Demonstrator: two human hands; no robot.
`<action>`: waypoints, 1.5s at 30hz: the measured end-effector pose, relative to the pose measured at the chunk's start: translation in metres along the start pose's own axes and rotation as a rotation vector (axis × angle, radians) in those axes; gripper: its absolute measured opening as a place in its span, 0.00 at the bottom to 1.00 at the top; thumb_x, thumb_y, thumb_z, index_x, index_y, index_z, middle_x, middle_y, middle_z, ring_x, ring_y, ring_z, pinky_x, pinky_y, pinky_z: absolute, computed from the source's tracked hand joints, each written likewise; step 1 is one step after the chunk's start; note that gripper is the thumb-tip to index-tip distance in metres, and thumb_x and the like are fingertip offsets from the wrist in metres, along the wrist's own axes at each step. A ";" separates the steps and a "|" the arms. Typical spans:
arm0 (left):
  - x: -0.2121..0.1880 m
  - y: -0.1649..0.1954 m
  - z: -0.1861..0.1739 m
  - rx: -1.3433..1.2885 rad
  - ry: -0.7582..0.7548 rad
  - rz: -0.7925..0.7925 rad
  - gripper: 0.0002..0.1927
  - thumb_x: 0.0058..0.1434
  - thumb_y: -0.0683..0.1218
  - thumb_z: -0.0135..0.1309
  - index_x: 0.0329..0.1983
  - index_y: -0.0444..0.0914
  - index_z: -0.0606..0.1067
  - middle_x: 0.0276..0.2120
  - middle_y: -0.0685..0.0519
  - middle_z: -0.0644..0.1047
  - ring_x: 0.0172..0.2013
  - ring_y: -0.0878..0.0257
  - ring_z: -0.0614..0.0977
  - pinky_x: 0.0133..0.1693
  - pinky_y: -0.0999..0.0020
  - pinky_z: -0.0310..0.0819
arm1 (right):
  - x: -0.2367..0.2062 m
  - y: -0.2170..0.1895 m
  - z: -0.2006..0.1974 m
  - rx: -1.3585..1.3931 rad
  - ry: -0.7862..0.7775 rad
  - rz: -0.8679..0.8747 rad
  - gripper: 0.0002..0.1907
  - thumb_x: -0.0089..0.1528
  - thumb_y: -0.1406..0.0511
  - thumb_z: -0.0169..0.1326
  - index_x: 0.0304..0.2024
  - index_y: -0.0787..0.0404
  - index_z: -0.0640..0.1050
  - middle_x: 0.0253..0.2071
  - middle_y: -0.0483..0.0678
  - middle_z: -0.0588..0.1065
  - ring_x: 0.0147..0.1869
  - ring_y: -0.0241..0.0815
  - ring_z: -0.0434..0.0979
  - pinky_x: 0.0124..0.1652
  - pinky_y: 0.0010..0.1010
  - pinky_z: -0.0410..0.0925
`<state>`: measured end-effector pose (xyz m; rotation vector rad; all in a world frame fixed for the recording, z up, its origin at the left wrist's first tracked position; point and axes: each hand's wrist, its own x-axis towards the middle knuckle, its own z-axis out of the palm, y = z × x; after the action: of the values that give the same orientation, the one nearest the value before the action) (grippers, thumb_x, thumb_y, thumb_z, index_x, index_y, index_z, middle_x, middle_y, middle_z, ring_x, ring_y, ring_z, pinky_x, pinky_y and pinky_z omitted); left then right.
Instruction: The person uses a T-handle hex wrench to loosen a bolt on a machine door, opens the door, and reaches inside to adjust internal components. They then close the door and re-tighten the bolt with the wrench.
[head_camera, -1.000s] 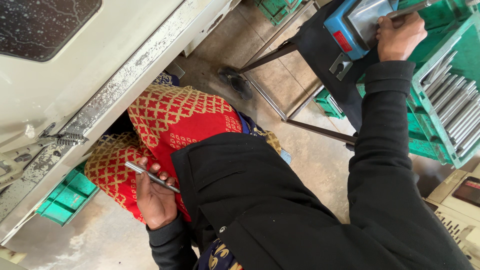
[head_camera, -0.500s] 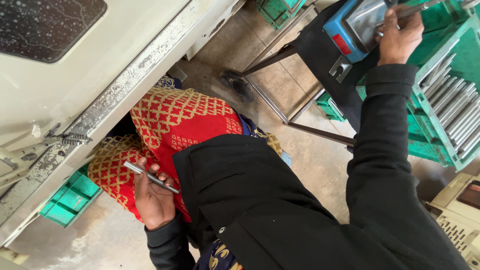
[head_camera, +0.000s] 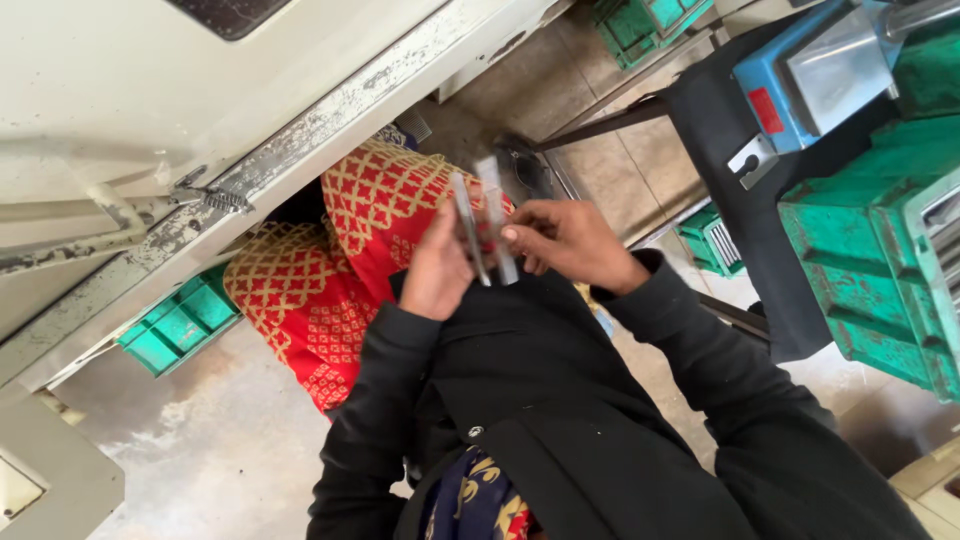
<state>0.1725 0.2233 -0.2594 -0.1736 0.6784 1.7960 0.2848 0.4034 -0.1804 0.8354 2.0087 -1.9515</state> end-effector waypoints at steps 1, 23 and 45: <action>0.000 -0.003 0.002 -0.003 -0.023 -0.037 0.25 0.74 0.59 0.42 0.67 0.40 0.67 0.52 0.48 0.76 0.48 0.58 0.80 0.49 0.59 0.80 | -0.001 -0.003 0.006 -0.095 0.026 -0.020 0.14 0.65 0.60 0.58 0.46 0.63 0.81 0.29 0.46 0.81 0.28 0.31 0.81 0.28 0.26 0.74; 0.032 -0.013 -0.018 -0.061 0.052 -0.043 0.15 0.76 0.50 0.43 0.64 0.46 0.66 0.46 0.50 0.77 0.51 0.57 0.81 0.52 0.54 0.80 | -0.057 0.057 -0.249 -0.675 1.251 -0.551 0.06 0.70 0.78 0.56 0.49 0.69 0.76 0.38 0.53 0.82 0.39 0.39 0.86 0.39 0.30 0.76; 0.025 -0.011 -0.025 -0.108 0.007 -0.013 0.15 0.77 0.49 0.40 0.66 0.47 0.66 0.47 0.51 0.77 0.52 0.60 0.81 0.54 0.56 0.79 | -0.053 0.087 -0.257 -0.491 1.270 -0.407 0.10 0.61 0.79 0.64 0.42 0.68 0.78 0.35 0.51 0.83 0.36 0.37 0.87 0.37 0.25 0.78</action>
<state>0.1687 0.2327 -0.2945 -0.2568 0.5846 1.8218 0.4327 0.6354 -0.2018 1.8982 3.3097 -0.8599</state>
